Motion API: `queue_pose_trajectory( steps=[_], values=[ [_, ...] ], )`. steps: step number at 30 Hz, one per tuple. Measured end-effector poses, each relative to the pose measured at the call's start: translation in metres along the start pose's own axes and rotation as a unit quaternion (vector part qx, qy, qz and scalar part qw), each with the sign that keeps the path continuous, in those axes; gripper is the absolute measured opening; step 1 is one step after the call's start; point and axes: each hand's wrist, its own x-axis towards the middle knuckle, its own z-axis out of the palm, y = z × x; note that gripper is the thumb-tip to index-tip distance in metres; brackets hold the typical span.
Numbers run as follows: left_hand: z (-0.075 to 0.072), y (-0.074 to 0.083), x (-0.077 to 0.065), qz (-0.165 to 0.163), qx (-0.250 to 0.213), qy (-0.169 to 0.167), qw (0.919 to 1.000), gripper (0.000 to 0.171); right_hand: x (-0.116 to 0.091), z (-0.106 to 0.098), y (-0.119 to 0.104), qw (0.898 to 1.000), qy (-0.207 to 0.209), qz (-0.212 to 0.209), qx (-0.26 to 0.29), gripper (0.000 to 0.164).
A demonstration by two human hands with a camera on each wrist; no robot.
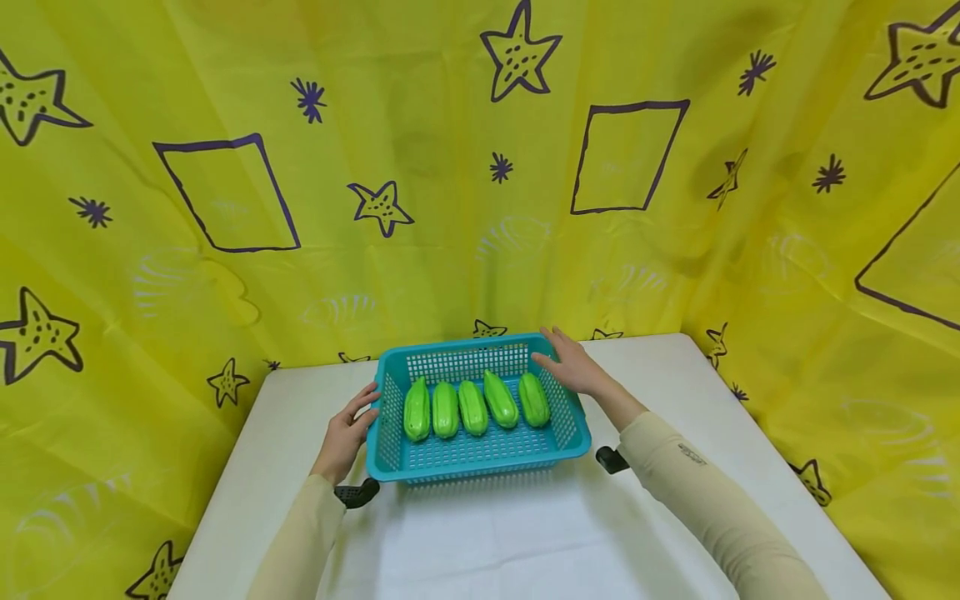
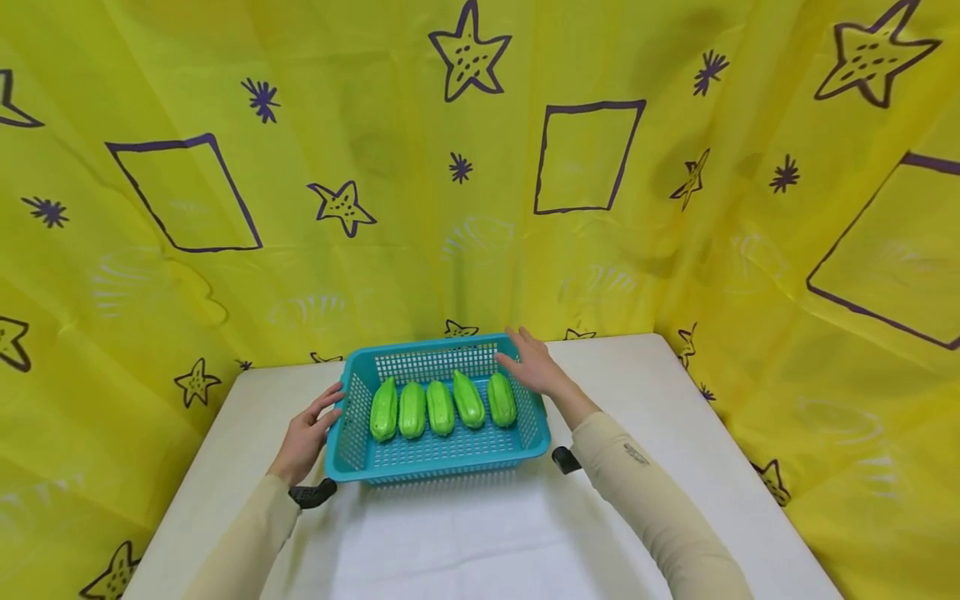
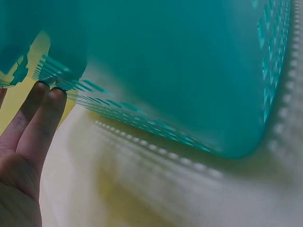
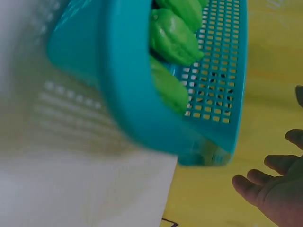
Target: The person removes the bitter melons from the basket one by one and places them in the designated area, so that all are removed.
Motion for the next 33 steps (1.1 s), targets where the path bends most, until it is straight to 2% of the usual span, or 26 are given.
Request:
queue_pose_trajectory(
  steps=[12,19,22,29,33],
  values=[
    [0.000,0.001,0.000,-0.004,-0.010,0.000,0.9999,0.045,0.013,0.017,-0.015,0.996,-0.008,0.075,0.058,0.057],
    [-0.001,-0.002,0.001,-0.003,-0.001,0.000,1.0000,0.046,0.019,0.025,-0.018,0.986,-0.012,0.132,0.102,0.060],
    [-0.001,0.003,0.000,-0.011,-0.010,-0.003,0.9999,0.045,0.020,0.029,-0.018,0.982,-0.016,0.148,0.115,0.062],
    [0.003,0.023,-0.010,-0.014,-0.005,-0.020,0.9997,0.046,0.019,0.036,-0.020,0.977,-0.021,0.178,0.116,0.065],
    [0.003,0.020,-0.009,-0.015,-0.007,-0.011,0.9998,0.044,0.021,0.038,-0.019,0.969,-0.013,0.205,0.137,0.064]
  ],
)
